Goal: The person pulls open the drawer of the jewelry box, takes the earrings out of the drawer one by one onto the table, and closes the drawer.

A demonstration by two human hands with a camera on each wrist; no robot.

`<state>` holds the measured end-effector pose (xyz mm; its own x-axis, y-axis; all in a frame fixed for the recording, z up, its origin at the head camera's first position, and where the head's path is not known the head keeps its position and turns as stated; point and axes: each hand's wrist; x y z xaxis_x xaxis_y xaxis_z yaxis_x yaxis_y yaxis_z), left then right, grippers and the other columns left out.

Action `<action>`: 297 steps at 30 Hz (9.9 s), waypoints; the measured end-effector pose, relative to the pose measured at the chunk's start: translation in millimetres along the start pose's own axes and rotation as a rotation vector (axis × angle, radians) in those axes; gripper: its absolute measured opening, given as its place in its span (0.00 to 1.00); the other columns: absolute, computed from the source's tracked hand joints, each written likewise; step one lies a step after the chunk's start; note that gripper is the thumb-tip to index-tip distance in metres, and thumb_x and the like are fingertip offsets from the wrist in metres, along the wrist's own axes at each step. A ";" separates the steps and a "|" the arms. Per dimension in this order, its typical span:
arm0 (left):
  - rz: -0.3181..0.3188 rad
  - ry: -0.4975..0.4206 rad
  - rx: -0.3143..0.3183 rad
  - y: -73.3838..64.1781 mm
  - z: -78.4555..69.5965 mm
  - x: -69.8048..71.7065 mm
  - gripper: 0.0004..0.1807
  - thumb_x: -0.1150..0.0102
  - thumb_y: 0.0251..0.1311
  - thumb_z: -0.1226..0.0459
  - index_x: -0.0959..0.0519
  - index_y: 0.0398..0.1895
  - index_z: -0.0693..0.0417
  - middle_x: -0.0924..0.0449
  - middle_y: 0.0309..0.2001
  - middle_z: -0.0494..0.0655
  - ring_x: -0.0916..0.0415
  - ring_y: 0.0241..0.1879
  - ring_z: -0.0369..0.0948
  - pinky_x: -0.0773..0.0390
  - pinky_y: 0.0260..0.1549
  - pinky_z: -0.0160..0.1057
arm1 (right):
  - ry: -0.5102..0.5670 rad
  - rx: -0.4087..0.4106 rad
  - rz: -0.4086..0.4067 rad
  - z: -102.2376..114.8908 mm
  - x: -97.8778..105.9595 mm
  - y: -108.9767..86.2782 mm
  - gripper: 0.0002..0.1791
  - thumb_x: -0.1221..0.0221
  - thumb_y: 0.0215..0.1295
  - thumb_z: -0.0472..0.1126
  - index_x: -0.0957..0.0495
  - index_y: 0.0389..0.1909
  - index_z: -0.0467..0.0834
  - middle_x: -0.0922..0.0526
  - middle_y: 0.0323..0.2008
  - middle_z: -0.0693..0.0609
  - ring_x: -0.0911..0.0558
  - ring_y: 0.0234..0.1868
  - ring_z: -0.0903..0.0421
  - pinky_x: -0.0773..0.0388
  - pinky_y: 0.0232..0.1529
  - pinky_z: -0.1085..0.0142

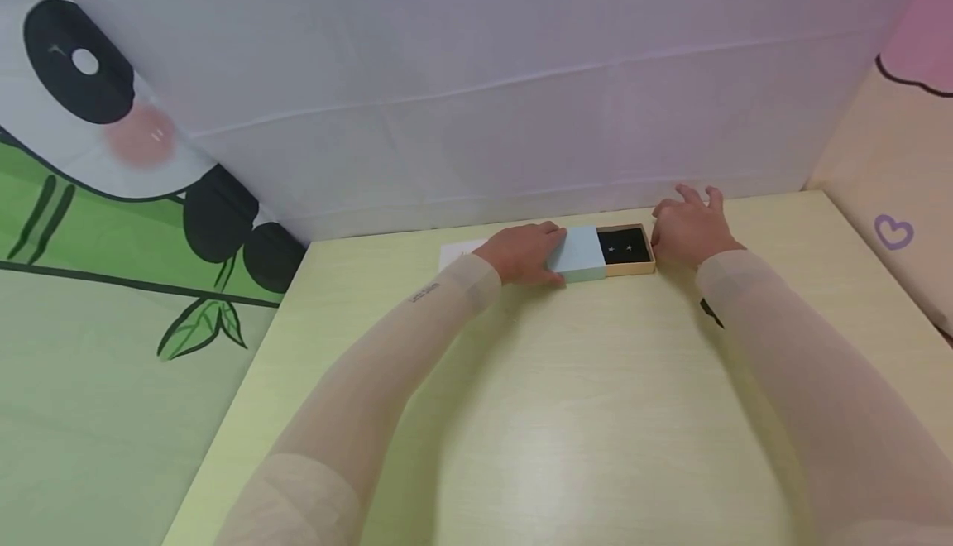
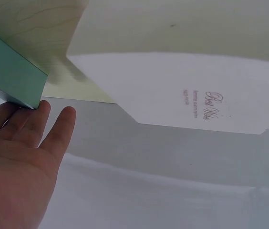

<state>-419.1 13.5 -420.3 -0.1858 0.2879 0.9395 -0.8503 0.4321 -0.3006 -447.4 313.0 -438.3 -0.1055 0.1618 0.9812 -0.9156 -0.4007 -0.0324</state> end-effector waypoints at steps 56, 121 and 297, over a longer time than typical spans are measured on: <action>-0.018 0.043 -0.045 -10.4 0.7 -6.7 0.54 0.37 0.82 0.29 0.40 0.97 0.49 0.27 0.88 0.43 0.20 0.80 0.40 0.20 0.84 0.41 | -0.107 0.082 0.039 45.3 30.5 -4.6 0.06 0.17 0.68 0.41 0.00 0.43 0.50 0.27 0.87 0.33 0.52 0.94 0.21 0.65 0.88 0.13; 0.003 0.036 -0.020 -0.2 2.9 -1.4 0.55 0.37 0.82 0.29 0.42 0.98 0.47 0.30 0.90 0.43 0.23 0.83 0.40 0.22 0.86 0.42 | -0.095 0.129 0.005 44.4 14.0 13.0 0.07 0.18 0.67 0.37 0.06 0.31 0.50 0.25 0.85 0.29 0.47 0.93 0.19 0.61 0.89 0.13; -0.023 0.015 0.001 19.1 11.1 11.6 0.52 0.36 0.83 0.31 0.38 0.95 0.51 0.25 0.85 0.46 0.18 0.77 0.41 0.16 0.79 0.43 | -0.149 0.421 -0.198 51.9 25.0 -19.0 0.07 0.16 0.63 0.46 0.05 0.39 0.57 0.24 0.85 0.42 0.41 0.93 0.27 0.44 0.83 0.18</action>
<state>-442.9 15.7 -413.3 -0.1584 0.2904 0.9437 -0.8546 0.4384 -0.2784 -412.5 277.8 -403.3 0.1399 0.1537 0.9782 -0.6725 -0.7104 0.2078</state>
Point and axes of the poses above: each hand's wrist, its own y-axis towards the middle knuckle, its own x-axis out of the back of the hand, z = x × y
